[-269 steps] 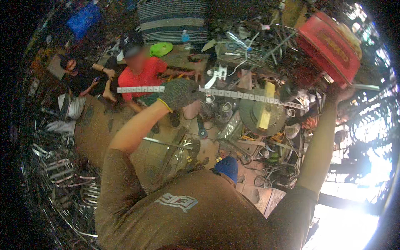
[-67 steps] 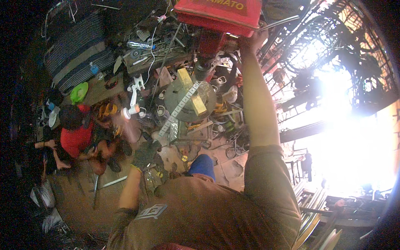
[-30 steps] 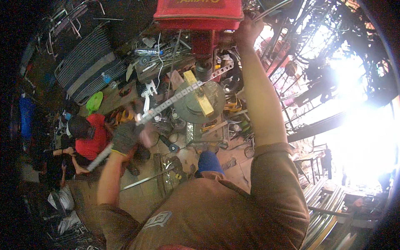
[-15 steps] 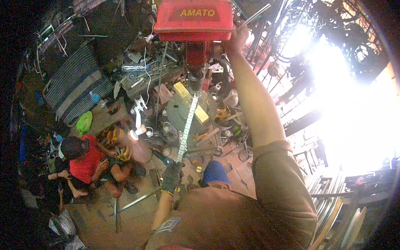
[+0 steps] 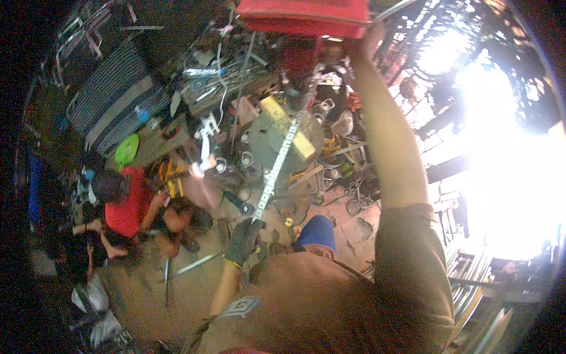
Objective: The person operates a red drill press in a workshop, positioning a metal bar under the drill bit and lowering the spindle to drill holes. They repeatedly adjust the bar and the machine controls while other workers are visible in the background.
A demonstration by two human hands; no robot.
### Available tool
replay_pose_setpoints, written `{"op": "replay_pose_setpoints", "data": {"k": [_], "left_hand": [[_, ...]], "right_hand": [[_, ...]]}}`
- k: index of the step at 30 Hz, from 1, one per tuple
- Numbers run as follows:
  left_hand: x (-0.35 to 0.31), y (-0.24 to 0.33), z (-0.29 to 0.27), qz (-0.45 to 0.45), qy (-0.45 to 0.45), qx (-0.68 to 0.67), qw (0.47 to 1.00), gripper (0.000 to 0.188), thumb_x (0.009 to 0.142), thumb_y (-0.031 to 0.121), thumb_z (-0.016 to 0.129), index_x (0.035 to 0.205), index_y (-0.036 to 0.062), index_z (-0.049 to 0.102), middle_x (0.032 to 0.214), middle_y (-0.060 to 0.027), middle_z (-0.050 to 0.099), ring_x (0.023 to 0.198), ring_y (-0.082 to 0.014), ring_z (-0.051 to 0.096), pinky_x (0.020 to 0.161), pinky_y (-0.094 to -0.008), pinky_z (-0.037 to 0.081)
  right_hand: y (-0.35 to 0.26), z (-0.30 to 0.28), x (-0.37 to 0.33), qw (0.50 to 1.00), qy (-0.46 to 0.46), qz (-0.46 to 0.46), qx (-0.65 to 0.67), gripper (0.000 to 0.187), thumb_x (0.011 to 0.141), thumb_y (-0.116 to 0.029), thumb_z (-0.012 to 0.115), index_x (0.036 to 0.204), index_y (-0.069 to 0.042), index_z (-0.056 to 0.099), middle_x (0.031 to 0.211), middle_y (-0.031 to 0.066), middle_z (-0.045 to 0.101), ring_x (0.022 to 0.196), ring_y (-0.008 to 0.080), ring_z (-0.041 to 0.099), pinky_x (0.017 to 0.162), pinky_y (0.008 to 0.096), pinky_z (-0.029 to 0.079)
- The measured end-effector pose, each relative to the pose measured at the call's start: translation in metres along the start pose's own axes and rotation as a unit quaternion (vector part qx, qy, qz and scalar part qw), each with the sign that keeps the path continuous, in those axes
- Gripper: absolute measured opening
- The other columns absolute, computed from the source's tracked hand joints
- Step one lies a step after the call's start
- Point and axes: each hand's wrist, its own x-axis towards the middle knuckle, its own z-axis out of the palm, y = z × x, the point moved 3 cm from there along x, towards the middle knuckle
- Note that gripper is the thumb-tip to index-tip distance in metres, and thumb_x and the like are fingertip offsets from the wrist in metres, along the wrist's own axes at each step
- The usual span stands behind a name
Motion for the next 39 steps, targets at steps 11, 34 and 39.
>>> {"op": "replay_pose_setpoints", "data": {"k": [11,34,39], "left_hand": [[-0.039,0.043,-0.012,0.009,0.088,0.053,0.995,0.050,0.095,0.049,0.048,0.102,0.0016,0.062,0.090,-0.0258,0.065,0.089,-0.0434,0.063,0.079,-0.0502,0.048],[-0.088,0.024,0.053,-0.127,0.218,-0.058,0.966,0.035,0.092,0.031,0.059,0.080,-0.0017,0.067,0.060,-0.0127,0.059,0.055,-0.0185,0.056,0.053,-0.0356,0.044],[-0.117,0.014,0.068,-0.178,0.224,-0.044,0.957,0.036,0.093,0.032,0.060,0.081,-0.0009,0.067,0.060,-0.0085,0.060,0.052,-0.0144,0.055,0.050,-0.0321,0.043]], "right_hand": [[0.108,0.028,0.009,0.947,-0.152,0.202,0.196,0.036,0.094,-0.027,0.058,0.123,-0.006,0.056,0.109,0.0094,0.062,0.095,0.0195,0.059,0.076,0.0348,0.051],[-0.083,-0.091,0.041,0.386,-0.309,0.661,0.565,0.023,0.100,-0.030,0.051,0.087,-0.012,0.054,0.056,-0.0057,0.035,0.043,0.0055,0.028,0.042,0.0229,0.023],[-0.102,-0.094,0.032,0.326,-0.114,0.629,0.697,0.023,0.101,-0.029,0.050,0.107,-0.007,0.054,0.068,0.0004,0.045,0.061,0.0151,0.040,0.065,0.0331,0.041]]}}
